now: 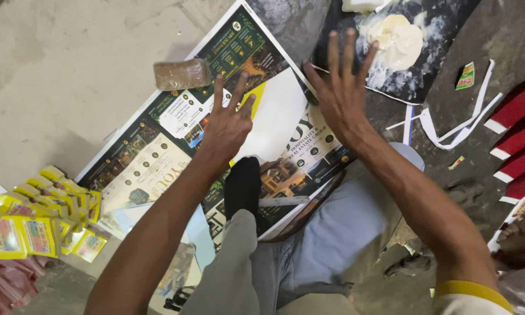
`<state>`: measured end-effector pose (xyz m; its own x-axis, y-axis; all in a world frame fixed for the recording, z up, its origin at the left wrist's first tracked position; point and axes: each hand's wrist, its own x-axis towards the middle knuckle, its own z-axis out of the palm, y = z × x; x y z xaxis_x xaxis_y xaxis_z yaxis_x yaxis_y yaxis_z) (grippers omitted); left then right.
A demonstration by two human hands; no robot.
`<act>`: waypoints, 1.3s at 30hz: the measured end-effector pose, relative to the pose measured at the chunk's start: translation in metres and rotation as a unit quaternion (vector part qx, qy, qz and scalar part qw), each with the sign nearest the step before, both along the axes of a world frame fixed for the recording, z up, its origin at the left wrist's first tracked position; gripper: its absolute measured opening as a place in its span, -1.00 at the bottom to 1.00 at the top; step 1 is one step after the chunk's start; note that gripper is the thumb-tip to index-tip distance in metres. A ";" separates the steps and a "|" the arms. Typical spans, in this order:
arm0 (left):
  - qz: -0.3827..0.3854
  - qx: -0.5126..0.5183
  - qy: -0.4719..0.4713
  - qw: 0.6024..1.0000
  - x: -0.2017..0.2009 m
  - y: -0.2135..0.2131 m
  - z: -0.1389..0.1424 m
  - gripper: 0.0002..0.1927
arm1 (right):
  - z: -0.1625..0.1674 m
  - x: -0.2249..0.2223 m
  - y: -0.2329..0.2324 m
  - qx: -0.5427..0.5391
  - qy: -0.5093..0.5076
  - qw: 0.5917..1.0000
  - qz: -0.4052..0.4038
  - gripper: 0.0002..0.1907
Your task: The person sits on the floor and assembles small yellow paper packs by folding and pressing them. They apply a white substance to the edges using a small tool and stack the finished packs.
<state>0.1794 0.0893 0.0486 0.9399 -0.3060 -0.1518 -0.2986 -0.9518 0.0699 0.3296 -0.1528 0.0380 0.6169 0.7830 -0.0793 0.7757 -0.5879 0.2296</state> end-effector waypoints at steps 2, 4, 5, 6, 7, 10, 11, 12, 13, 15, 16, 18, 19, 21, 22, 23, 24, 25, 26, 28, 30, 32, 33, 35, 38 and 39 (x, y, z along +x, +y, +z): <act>0.006 -0.005 0.014 1.000 -0.002 0.001 -0.005 -0.83 | 0.005 -0.011 -0.004 0.017 -0.016 1.000 0.011 -0.26; 0.022 -0.055 -0.028 0.998 -0.004 0.006 -0.011 -0.56 | 0.007 -0.042 -0.002 0.022 0.023 0.999 0.026 -0.14; 0.018 -0.084 -0.050 0.995 -0.005 0.009 -0.014 -0.41 | 0.006 -0.061 0.003 0.067 0.086 0.993 0.046 -0.28; 0.008 -0.084 -0.037 0.996 -0.005 0.011 -0.016 -0.50 | 0.003 -0.077 0.012 0.114 0.140 0.981 0.065 -0.40; 0.000 -0.078 -0.027 0.997 -0.006 0.015 -0.019 -0.58 | 0.000 -0.090 0.019 0.127 0.201 0.969 0.071 -0.39; -0.003 -0.080 -0.055 0.995 -0.008 0.020 -0.022 -0.62 | 0.000 -0.100 0.025 0.116 0.318 0.938 0.076 -0.32; -0.001 -0.085 -0.073 0.994 -0.008 0.021 -0.022 -0.60 | 0.002 -0.095 0.024 0.085 0.311 0.944 0.076 -0.29; 0.001 -0.084 -0.050 0.995 -0.008 0.020 -0.022 -0.60 | 0.004 -0.088 0.020 0.053 0.306 0.947 0.077 -0.26; 0.004 -0.082 -0.027 0.996 -0.008 0.019 -0.022 -0.59 | 0.007 -0.082 0.017 0.058 0.272 0.957 0.084 -0.25; 0.006 -0.069 -0.017 0.997 -0.006 0.016 -0.020 -0.64 | 0.010 -0.077 0.012 0.069 0.190 0.974 0.099 -0.23; 0.006 -0.058 -0.025 0.998 -0.005 0.014 -0.018 -0.69 | 0.011 -0.077 0.011 0.050 0.181 0.977 0.098 -0.22; 0.003 -0.039 -0.040 0.998 -0.004 0.012 -0.016 -0.71 | 0.008 -0.088 0.014 0.012 0.163 0.982 0.092 -0.18; 0.000 -0.030 -0.047 0.998 -0.005 0.012 -0.014 -0.67 | 0.004 -0.096 0.018 0.016 0.165 0.981 0.105 -0.17; 0.000 -0.019 -0.041 0.999 -0.005 0.012 -0.012 -0.65 | -0.001 -0.105 0.020 0.027 0.173 0.976 0.128 -0.14; 0.000 -0.017 -0.034 0.999 -0.006 0.012 -0.011 -0.66 | -0.002 -0.108 0.020 0.045 0.193 0.974 0.108 -0.14; 0.000 -0.016 -0.027 0.999 -0.006 0.012 -0.011 -0.68 | -0.002 -0.107 0.017 0.060 0.213 0.971 0.088 -0.14; -0.002 -0.025 -0.031 0.999 -0.006 0.012 -0.011 -0.60 | -0.001 -0.106 0.013 0.072 0.237 0.967 0.066 -0.14; -0.003 -0.037 -0.034 0.999 -0.006 0.012 -0.011 -0.52 | 0.001 -0.104 0.009 0.075 0.229 0.969 0.054 -0.13; -0.003 -0.048 -0.041 0.998 -0.005 0.012 -0.011 -0.44 | 0.004 -0.102 0.004 0.078 0.217 0.972 0.043 -0.12; -0.006 -0.021 -0.036 0.999 -0.003 0.011 -0.012 -0.57 | 0.006 -0.103 -0.001 0.096 0.211 0.973 0.017 -0.12; 0.002 -0.001 -0.031 1.000 -0.003 0.010 -0.013 -0.62 | 0.003 -0.119 -0.001 0.124 0.243 0.962 -0.010 -0.11; 0.007 -0.003 -0.017 1.000 -0.004 0.008 -0.014 -0.60 | -0.002 -0.145 -0.002 0.059 0.217 0.974 -0.024 -0.07; 0.006 0.002 -0.025 1.000 -0.005 0.008 -0.014 -0.58 | -0.005 -0.158 -0.005 0.024 0.203 0.978 -0.033 -0.04; 0.005 0.012 -0.051 0.999 -0.006 0.007 -0.014 -0.53 | -0.007 -0.184 -0.017 0.015 0.202 0.979 -0.029 -0.08; -0.008 0.018 -0.075 0.997 -0.005 0.006 -0.013 -0.54 | -0.006 -0.205 -0.028 0.019 0.239 0.970 -0.039 -0.05; -0.010 0.013 -0.056 0.998 -0.004 0.006 -0.013 -0.62 | -0.006 -0.203 -0.031 0.024 0.263 0.964 -0.043 -0.03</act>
<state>0.1753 0.0949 0.0358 0.9449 -0.3230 -0.0538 -0.3230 -0.9464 0.0100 0.1270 -0.1835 0.0320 0.5646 0.7413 -0.3630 0.7252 -0.6555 -0.2107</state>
